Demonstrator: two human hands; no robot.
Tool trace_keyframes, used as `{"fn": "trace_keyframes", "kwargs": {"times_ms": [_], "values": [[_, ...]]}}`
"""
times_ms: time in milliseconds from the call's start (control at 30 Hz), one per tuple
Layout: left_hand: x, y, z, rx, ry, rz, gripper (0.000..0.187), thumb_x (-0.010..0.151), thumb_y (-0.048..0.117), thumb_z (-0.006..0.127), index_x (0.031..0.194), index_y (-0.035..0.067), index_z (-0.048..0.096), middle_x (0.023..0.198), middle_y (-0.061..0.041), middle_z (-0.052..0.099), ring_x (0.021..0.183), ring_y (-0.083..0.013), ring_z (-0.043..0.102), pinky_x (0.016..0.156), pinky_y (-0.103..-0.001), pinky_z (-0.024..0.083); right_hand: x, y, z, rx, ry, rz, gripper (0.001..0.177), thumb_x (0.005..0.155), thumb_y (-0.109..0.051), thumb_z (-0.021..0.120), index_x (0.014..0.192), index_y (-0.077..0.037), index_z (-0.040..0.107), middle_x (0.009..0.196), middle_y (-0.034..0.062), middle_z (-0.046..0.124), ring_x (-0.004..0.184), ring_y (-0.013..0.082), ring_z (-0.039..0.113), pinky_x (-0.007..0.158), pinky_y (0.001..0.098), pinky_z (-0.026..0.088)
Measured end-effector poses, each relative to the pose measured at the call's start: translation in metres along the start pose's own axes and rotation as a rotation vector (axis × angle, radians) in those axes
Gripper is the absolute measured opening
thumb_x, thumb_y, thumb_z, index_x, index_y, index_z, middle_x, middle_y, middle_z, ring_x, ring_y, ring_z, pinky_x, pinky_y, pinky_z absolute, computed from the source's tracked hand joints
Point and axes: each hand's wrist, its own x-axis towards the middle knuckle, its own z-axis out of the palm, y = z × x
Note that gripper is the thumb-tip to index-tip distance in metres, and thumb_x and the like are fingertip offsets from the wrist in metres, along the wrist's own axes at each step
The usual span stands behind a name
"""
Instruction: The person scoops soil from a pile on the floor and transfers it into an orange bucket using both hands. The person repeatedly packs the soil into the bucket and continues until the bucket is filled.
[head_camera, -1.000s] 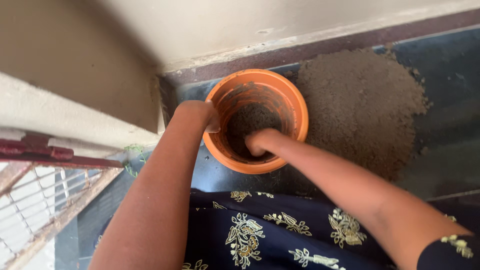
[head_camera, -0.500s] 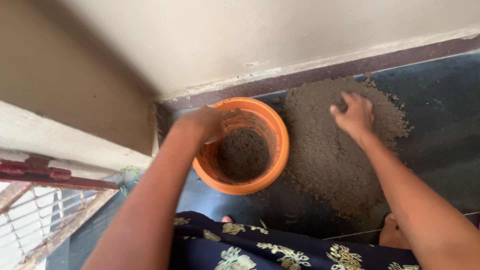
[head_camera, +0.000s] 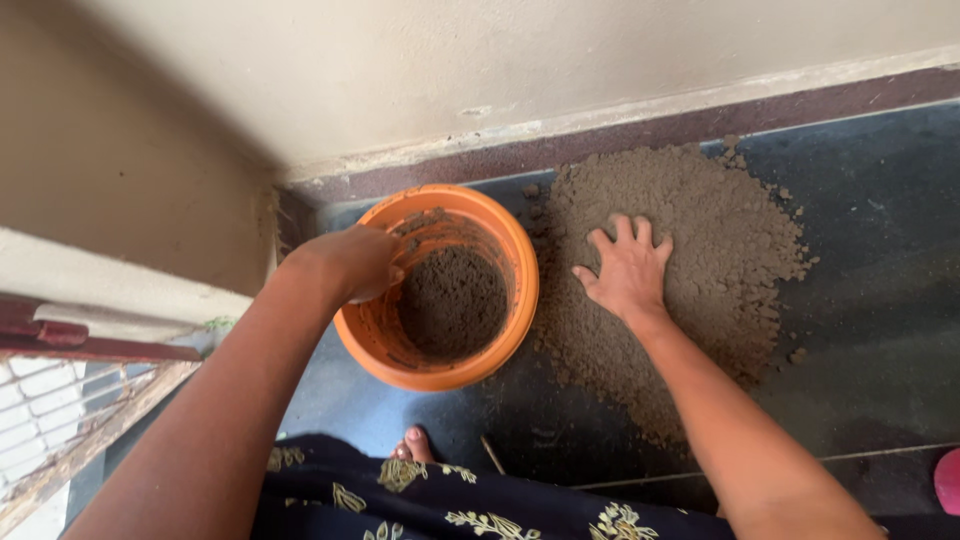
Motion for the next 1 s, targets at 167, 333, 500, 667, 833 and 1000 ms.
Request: {"fn": "trace_keyframes", "kwargs": {"times_ms": [167, 333, 500, 667, 833, 1000], "values": [[0.009, -0.001, 0.003, 0.019, -0.016, -0.007, 0.035, 0.098, 0.036, 0.063, 0.123, 0.012, 0.070, 0.122, -0.013, 0.071, 0.118, -0.0297, 0.067, 0.098, -0.045, 0.054, 0.010, 0.038, 0.013, 0.007, 0.127, 0.013, 0.041, 0.094, -0.037, 0.068, 0.131, -0.019, 0.069, 0.130, 0.0070, 0.058, 0.125, 0.0246, 0.049, 0.107, 0.0519, 0.044], [0.016, 0.002, 0.004, 0.026, -0.036, -0.012, 0.035, 0.099, 0.036, 0.062, 0.121, 0.012, 0.071, 0.122, -0.011, 0.071, 0.116, -0.0305, 0.068, 0.096, -0.046, 0.055, -0.007, 0.037, 0.023, -0.090, 0.521, -0.010, 0.064, 0.090, -0.057, 0.066, 0.142, -0.020, 0.063, 0.148, 0.0201, 0.045, 0.133, 0.0406, 0.038, 0.102, 0.0730, 0.040], [0.019, 0.007, 0.002, -0.001, -0.005, -0.006, 0.036, 0.097, 0.035, 0.063, 0.126, 0.015, 0.068, 0.123, -0.012, 0.071, 0.115, -0.0314, 0.068, 0.095, -0.046, 0.056, -0.040, 0.004, 0.013, -0.003, 0.312, 0.046, 0.060, 0.085, -0.057, 0.067, 0.132, -0.020, 0.064, 0.148, 0.0225, 0.041, 0.133, 0.0497, 0.033, 0.098, 0.0706, 0.038], [0.012, 0.009, -0.004, 0.003, -0.013, -0.040, 0.033, 0.099, 0.032, 0.062, 0.123, 0.012, 0.071, 0.125, -0.013, 0.071, 0.116, -0.0302, 0.069, 0.097, -0.045, 0.056, -0.044, 0.015, 0.019, 0.008, 0.282, 0.014, 0.046, 0.090, -0.044, 0.072, 0.128, -0.019, 0.068, 0.135, 0.0169, 0.050, 0.125, 0.0438, 0.048, 0.093, 0.0603, 0.049], [-0.004, -0.005, -0.003, -0.069, 0.051, -0.081, 0.032, 0.097, 0.032, 0.065, 0.125, 0.017, 0.070, 0.126, -0.012, 0.070, 0.118, -0.0312, 0.067, 0.096, -0.046, 0.057, -0.019, 0.049, 0.046, 0.153, 0.340, -0.027, 0.055, 0.073, -0.026, 0.088, 0.124, -0.016, 0.071, 0.122, 0.0179, 0.061, 0.111, 0.0392, 0.064, 0.090, 0.0525, 0.059], [-0.014, -0.031, 0.006, -0.071, 0.040, -0.109, 0.035, 0.092, 0.028, 0.071, 0.125, 0.018, 0.071, 0.128, -0.010, 0.069, 0.120, -0.0306, 0.065, 0.097, -0.045, 0.056, 0.017, 0.059, 0.016, 0.822, 0.246, 0.399, 0.043, 0.080, -0.015, 0.087, 0.120, -0.011, 0.074, 0.111, 0.0141, 0.069, 0.101, 0.0319, 0.067, 0.088, 0.0472, 0.055]]}}
